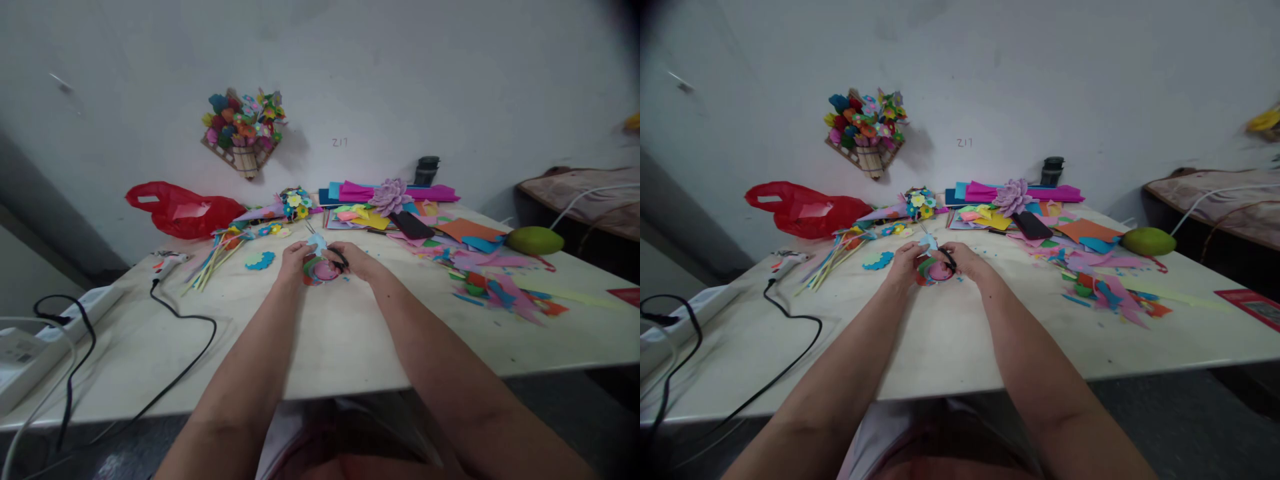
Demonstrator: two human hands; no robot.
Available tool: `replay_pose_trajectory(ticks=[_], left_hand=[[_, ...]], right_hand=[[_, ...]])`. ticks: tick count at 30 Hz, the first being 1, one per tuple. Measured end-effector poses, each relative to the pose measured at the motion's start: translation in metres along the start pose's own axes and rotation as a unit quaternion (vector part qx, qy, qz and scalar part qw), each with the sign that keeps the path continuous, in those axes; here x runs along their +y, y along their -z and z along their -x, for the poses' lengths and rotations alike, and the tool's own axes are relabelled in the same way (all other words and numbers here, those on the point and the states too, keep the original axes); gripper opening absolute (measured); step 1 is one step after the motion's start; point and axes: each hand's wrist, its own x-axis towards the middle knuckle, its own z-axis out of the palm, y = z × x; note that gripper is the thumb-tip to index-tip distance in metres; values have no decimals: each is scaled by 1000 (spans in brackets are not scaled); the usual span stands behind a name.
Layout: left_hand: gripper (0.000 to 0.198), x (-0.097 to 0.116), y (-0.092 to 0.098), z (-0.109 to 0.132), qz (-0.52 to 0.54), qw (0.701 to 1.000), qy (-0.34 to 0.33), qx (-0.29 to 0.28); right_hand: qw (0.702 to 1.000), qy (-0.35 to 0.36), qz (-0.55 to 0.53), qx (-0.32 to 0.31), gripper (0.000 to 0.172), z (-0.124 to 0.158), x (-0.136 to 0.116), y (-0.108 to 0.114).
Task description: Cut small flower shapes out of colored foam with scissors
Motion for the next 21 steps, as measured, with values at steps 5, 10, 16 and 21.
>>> replay_pose_trajectory(ticks=[5, 10, 16, 21], left_hand=[[18, -3, -4, -1, -19, 999, -35, 37], [18, -4, -7, 0, -27, 998, -43, 37], [22, -5, -6, -1, -33, 998, -37, 42], [23, -6, -4, -2, -27, 999, -21, 41]], right_hand=[[1000, 2, -3, 9, 22, 0, -1, -2], [1000, -13, -11, 22, 22, 0, -3, -4], [999, -24, -15, 40, 20, 2, -7, -7], [998, -38, -10, 50, 22, 4, -10, -9]])
